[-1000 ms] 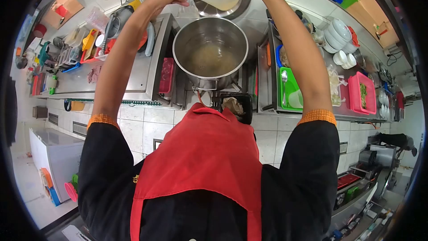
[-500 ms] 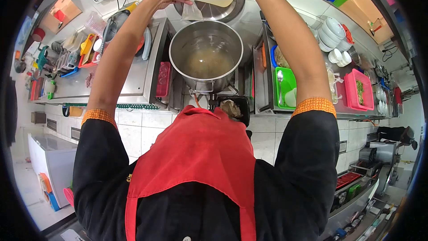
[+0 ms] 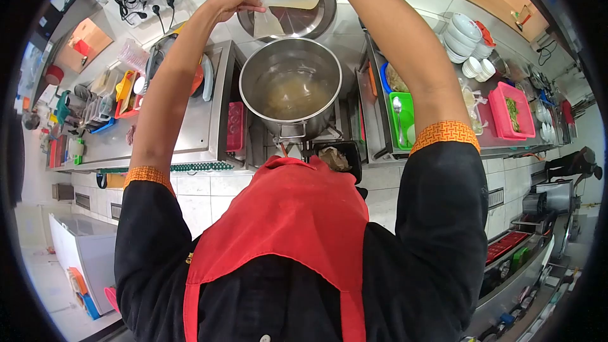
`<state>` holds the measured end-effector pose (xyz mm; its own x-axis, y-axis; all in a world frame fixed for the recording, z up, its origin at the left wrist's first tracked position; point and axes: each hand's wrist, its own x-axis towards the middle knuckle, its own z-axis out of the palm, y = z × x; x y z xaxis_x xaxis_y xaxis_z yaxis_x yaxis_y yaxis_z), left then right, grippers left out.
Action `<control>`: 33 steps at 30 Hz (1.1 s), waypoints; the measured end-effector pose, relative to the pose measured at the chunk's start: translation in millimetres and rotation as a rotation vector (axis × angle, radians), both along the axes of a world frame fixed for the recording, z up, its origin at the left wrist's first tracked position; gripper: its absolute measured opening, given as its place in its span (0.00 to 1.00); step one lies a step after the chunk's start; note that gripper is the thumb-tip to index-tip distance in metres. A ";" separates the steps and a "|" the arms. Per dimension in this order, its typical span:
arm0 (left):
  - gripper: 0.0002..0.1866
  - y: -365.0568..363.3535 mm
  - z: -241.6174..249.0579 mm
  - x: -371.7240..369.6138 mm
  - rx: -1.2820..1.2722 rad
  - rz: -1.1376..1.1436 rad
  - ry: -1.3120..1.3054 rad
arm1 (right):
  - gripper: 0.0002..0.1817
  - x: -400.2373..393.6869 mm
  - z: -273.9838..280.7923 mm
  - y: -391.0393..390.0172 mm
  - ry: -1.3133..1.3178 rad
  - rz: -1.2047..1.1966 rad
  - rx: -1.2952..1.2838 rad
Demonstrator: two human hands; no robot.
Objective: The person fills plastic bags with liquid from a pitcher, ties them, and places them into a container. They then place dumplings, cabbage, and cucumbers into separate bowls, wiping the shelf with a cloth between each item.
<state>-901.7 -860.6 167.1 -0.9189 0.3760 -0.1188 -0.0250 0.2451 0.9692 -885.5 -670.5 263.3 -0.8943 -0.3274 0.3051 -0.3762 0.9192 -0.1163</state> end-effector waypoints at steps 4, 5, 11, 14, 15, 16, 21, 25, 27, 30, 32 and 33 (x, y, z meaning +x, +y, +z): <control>0.18 -8.3 -3.5 -14.4 0.030 0.041 -0.034 | 0.16 -59.2 -35.3 34.2 -0.197 0.102 -0.186; 0.18 -19.8 -5.2 -20.3 0.058 0.003 -0.015 | 0.16 -51.1 -43.7 50.6 -0.431 0.008 -0.354; 0.20 -53.3 28.8 -33.1 0.043 0.038 -0.008 | 0.09 -3.5 -145.4 140.5 -0.883 0.194 -1.306; 0.22 -73.8 57.1 -29.9 -0.112 0.020 0.093 | 0.13 50.8 -139.6 182.0 -0.774 0.139 -1.257; 0.23 -68.3 63.8 -32.1 -0.210 -0.028 0.176 | 0.14 64.3 -143.9 203.7 -0.705 0.111 -1.209; 0.24 -67.0 68.4 -36.2 -0.240 -0.058 0.194 | 0.14 76.3 -149.5 227.2 -0.699 0.057 -1.218; 0.29 -31.2 46.0 1.9 -0.065 -0.002 0.316 | 0.10 109.5 -242.2 375.0 -0.645 -0.115 -0.839; 0.30 6.9 8.2 58.5 0.093 -0.076 0.277 | 0.18 205.8 -256.7 371.7 0.094 0.301 -0.939; 0.30 16.1 -40.7 34.1 0.128 -0.106 0.144 | 0.16 145.6 -300.9 421.9 -0.606 -0.093 -0.839; 0.38 46.6 -60.1 46.7 0.027 -0.062 0.095 | 0.18 142.1 -319.9 447.7 -0.626 -0.140 -0.687; 0.37 75.8 -62.4 54.7 -0.021 -0.030 0.067 | 0.19 146.7 -336.5 460.4 -0.567 -0.105 -0.756; 0.36 80.4 -62.0 57.0 -0.031 -0.015 0.057 | 0.19 146.8 -339.0 460.4 -0.542 -0.092 -0.779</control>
